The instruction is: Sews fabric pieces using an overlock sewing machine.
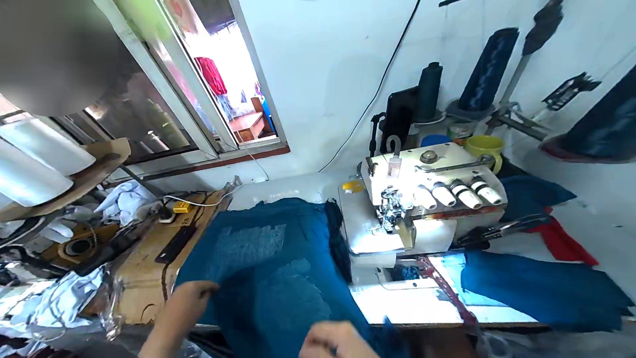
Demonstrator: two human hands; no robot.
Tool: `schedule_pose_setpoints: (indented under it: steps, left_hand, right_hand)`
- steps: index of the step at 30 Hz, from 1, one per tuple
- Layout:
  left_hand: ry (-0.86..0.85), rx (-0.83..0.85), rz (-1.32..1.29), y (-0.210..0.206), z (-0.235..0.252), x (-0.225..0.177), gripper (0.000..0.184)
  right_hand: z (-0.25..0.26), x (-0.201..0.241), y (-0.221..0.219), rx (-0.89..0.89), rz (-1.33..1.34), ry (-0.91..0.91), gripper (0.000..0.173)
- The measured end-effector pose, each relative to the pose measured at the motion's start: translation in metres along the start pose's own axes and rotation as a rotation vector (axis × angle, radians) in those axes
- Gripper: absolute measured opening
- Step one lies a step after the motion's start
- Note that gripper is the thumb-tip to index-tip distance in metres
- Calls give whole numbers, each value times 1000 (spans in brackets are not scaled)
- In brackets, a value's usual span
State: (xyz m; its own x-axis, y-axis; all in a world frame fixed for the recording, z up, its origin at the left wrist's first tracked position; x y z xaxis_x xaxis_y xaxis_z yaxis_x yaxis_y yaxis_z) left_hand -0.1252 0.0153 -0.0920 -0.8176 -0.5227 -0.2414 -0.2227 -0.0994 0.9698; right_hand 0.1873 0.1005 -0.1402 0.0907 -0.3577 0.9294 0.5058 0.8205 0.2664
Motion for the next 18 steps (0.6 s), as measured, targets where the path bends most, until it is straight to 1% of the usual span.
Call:
schedule_pose_setpoints:
  steps: [1,3,4,5,6,7,8,10,11,12,13,14,16,17,18]
  left_hand:
    - [-21,41,-18,-16,6,-6,28]
    - [-172,-7,-164,-41,21,-37,24]
    - [-246,-35,-261,-52,30,-57,23]
    - [-305,-50,-335,-63,39,-79,27]
    - [-353,-60,-359,-75,48,-100,32]
    - [-390,-65,-322,-85,56,-118,38]
    - [-409,-65,-229,-95,63,-135,41]
    - [-424,-105,-2,-107,74,-162,37]
    - [-444,-155,80,-111,79,-171,31]
    - [-492,-234,111,-114,83,-176,25]
    - [-538,-307,88,-113,87,-178,19]
    - [-542,-324,14,-107,91,-179,18]
    - [-445,-227,-238,-82,97,-177,23]
    - [-410,-170,-381,-67,98,-175,24]
    - [-415,-134,-513,-55,96,-174,23]
  right_hand:
    - [6,-26,11,-129,-93,-31,29]
    - [11,-66,35,-397,-272,-20,24]
    - [10,-80,44,-491,-329,5,21]
    - [7,-89,50,-549,-367,35,19]
    - [5,-93,52,-572,-382,69,17]
    - [3,-94,52,-572,-394,101,16]
    - [2,-95,51,-569,-408,120,16]
    - [2,-93,50,-598,-462,103,15]
    - [3,-92,50,-615,-485,59,17]
    - [4,-90,50,-618,-502,-3,23]
    - [5,-88,50,-607,-513,-66,31]
    - [6,-86,49,-594,-518,-111,39]
    - [8,-84,47,-584,-521,-131,51]
    - [8,-85,46,-584,-509,-124,53]
    - [7,-86,46,-579,-482,-116,54]
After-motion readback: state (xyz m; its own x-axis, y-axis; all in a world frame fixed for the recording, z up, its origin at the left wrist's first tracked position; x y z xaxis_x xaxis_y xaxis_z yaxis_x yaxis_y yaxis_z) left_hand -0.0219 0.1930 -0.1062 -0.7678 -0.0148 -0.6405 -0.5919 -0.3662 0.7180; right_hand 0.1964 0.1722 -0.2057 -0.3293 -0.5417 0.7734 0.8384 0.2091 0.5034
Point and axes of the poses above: each hand's wrist, its own z-axis towards the middle knuckle, its own y-axis out of the back of the hand, x = y × z, the point moved 5 cm from there along z, towards the middle knuckle, and after that the axes turned 2 degrees about -x, right-handed, at the moved point
